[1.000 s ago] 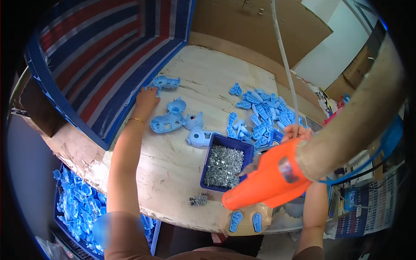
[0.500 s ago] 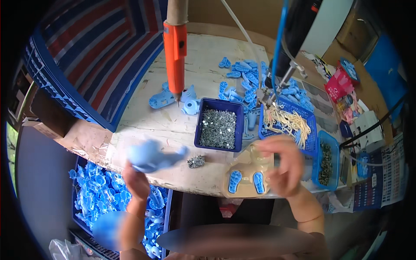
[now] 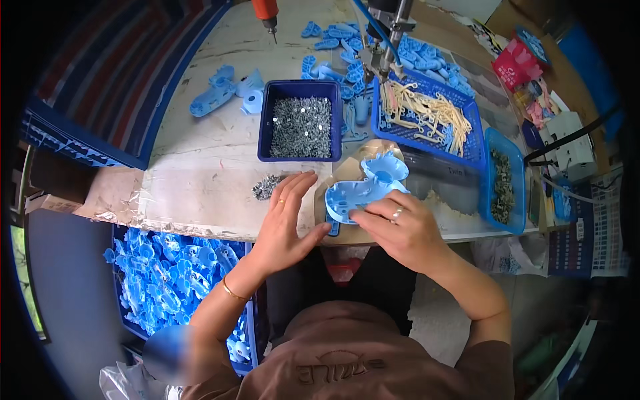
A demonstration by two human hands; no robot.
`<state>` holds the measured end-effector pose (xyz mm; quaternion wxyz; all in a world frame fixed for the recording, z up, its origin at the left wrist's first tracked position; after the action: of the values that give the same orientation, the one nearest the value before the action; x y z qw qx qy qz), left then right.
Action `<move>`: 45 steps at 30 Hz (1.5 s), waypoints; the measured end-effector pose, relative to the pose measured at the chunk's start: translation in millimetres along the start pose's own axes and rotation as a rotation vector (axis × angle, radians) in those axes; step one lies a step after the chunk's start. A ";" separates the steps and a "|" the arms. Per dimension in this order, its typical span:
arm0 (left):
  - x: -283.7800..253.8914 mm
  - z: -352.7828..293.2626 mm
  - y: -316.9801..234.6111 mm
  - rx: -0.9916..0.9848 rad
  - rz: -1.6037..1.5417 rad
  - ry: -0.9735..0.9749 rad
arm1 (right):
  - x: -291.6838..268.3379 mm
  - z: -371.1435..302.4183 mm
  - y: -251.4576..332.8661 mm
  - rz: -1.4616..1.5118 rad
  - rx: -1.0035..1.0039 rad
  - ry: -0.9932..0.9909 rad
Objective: Assembling toy controller shells and internal components using an electric screwdriver and a press.
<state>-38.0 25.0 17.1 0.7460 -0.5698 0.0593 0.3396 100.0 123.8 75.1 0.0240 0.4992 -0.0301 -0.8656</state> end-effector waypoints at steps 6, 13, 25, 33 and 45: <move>24.4 -2.4 11.0 -0.032 -0.004 0.076 | 43.2 -17.3 -6.0 -0.068 0.048 0.158; 26.1 0.0 5.6 -0.051 0.055 0.099 | 54.2 -19.7 -8.3 -0.046 0.034 0.343; 19.7 7.6 -22.0 -0.012 0.150 0.064 | 21.7 -0.9 -161.7 0.068 0.449 0.159; 30.5 21.0 -44.1 0.043 0.062 0.066 | 67.5 -10.6 -260.7 0.091 0.542 0.462; 49.3 30.1 -47.5 0.084 0.015 0.116 | 106.0 35.5 -232.8 -0.332 0.417 0.446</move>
<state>17.9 67.7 42.4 0.7620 -0.5563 0.1211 0.3087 13.6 349.3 -16.3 -0.2136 0.6683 -0.1190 -0.7025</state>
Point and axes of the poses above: each hand's wrist, its own z-axis towards the middle knuckle, its own x-axis out of the palm, y = z × x, the point moved 7 cm from there along z, towards the middle knuckle, and after that the axes turned 12 degrees about -z, right-handed, at the moved point
